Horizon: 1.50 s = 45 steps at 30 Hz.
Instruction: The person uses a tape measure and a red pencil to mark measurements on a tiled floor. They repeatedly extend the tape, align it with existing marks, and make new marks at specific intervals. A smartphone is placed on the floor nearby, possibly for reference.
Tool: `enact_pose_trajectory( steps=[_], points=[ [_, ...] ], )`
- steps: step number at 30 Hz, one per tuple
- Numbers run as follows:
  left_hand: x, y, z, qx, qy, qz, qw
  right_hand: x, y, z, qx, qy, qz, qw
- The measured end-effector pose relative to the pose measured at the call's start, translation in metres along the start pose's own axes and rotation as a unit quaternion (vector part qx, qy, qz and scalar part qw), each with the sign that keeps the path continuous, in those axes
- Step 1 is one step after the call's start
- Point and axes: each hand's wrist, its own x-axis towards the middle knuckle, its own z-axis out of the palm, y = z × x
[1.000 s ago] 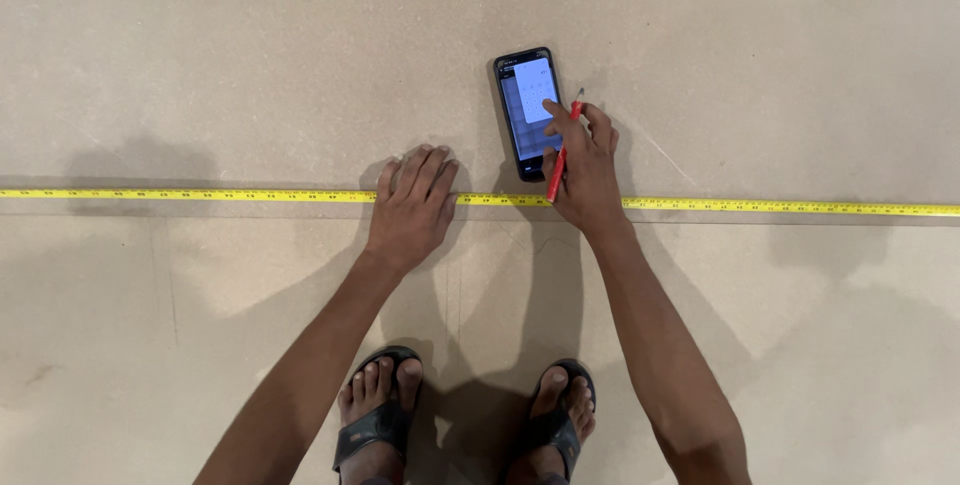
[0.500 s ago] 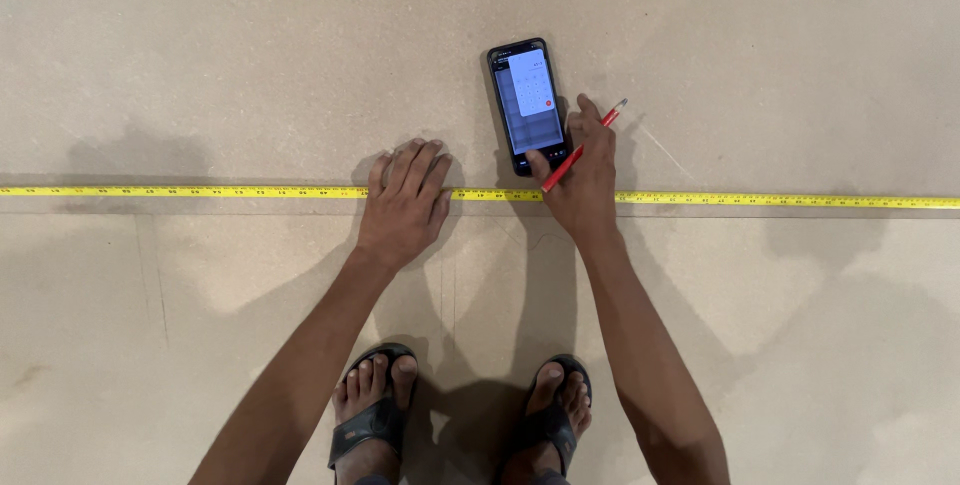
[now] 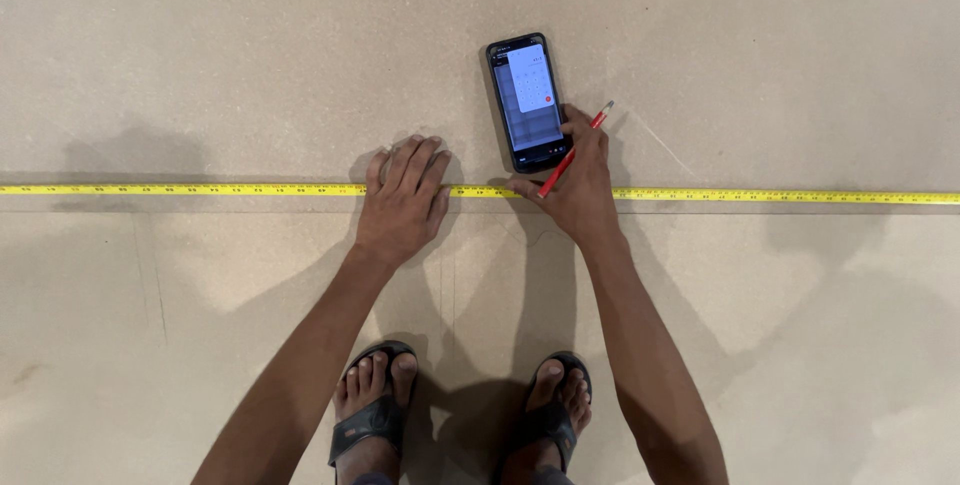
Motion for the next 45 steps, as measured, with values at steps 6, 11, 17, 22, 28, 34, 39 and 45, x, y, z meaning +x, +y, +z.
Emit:
enact_pose_trajectory(
  steps=[6,11,17,22,28,34,39,45],
  points=[
    [0.000,0.000,0.001,-0.001,-0.004,-0.001,1.000,0.001,0.002,0.000,-0.017,-0.012,-0.012,1.000],
    [-0.001,-0.001,0.000,-0.002,-0.007,-0.002,1.000,0.000,0.004,0.002,-0.019,-0.003,-0.037,0.999],
    [-0.001,-0.001,0.001,0.000,-0.023,-0.005,1.000,0.000,-0.002,-0.001,-0.015,-0.022,0.016,1.000],
    [-0.001,-0.002,0.001,-0.003,-0.019,-0.004,1.000,0.001,-0.001,0.002,-0.014,-0.009,-0.016,1.000],
    [-0.001,0.000,0.001,-0.004,-0.010,0.000,1.000,-0.001,0.008,0.004,-0.018,-0.001,-0.038,0.999],
    [0.000,0.000,-0.001,-0.010,0.016,0.006,1.000,0.013,0.004,0.004,-0.016,0.009,-0.053,0.998],
    [0.000,-0.001,-0.002,-0.019,0.026,0.007,0.999,0.034,0.005,0.013,-0.032,0.029,-0.041,0.998],
    [-0.002,-0.001,-0.001,-0.035,0.022,0.007,0.999,0.008,0.012,0.014,0.016,0.101,-0.047,0.994]
  ],
)
